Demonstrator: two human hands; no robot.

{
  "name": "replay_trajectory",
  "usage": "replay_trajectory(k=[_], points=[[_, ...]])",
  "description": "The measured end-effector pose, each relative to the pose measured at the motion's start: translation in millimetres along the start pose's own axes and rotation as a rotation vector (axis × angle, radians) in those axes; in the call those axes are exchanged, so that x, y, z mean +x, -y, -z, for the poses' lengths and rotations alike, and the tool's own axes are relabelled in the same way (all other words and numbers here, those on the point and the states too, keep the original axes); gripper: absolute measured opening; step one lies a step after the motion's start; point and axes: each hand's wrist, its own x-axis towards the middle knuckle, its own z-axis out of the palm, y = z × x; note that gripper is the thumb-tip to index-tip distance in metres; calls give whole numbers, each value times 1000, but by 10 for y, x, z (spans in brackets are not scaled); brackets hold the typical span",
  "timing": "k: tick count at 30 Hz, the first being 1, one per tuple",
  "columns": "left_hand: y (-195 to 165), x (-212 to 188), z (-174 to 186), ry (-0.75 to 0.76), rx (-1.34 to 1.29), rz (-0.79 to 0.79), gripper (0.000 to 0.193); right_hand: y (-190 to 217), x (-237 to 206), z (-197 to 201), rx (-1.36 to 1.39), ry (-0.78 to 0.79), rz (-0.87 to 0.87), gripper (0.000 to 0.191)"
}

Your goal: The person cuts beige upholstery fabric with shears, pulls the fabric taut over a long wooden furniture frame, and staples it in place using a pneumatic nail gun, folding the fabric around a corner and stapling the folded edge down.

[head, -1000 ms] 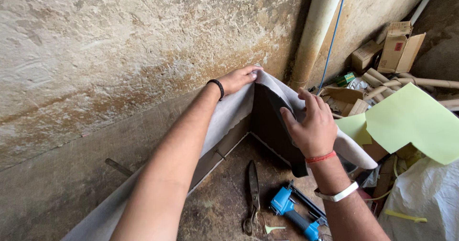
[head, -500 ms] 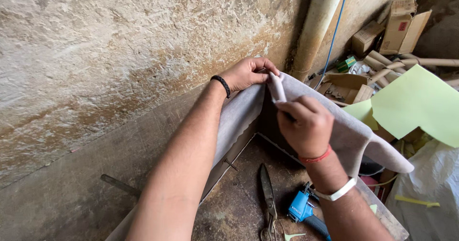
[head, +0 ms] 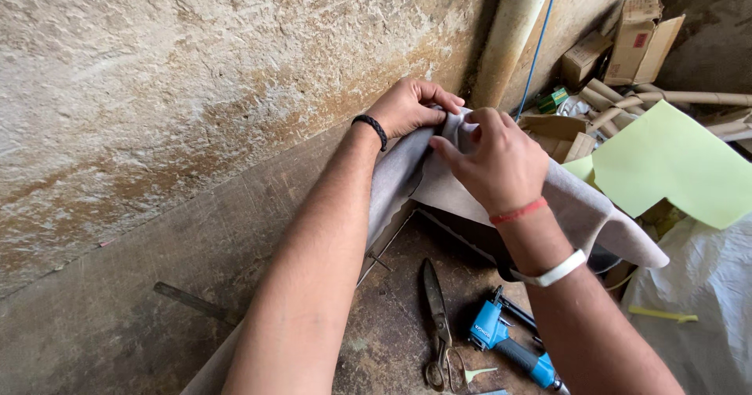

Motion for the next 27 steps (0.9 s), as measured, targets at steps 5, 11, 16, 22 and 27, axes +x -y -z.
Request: replay_trajectory(k=[5, 11, 16, 22, 27], points=[[-138, -45, -64, -96, 99, 15, 20, -4, 177, -125, -109, 52, 24, 36], [-181, -19, 13, -47, 200, 38, 21, -5, 157, -213, -139, 113, 105, 29], [-56, -2, 106, -6, 106, 49, 26, -2, 122, -241, -89, 76, 244, 27], [-243, -69, 78, -198, 255, 182, 23, -218, 285, -89, 160, 339, 327, 25], [-648, -200, -584, -731, 509, 85, 20, -478, 628, -135, 178, 668, 430, 35]])
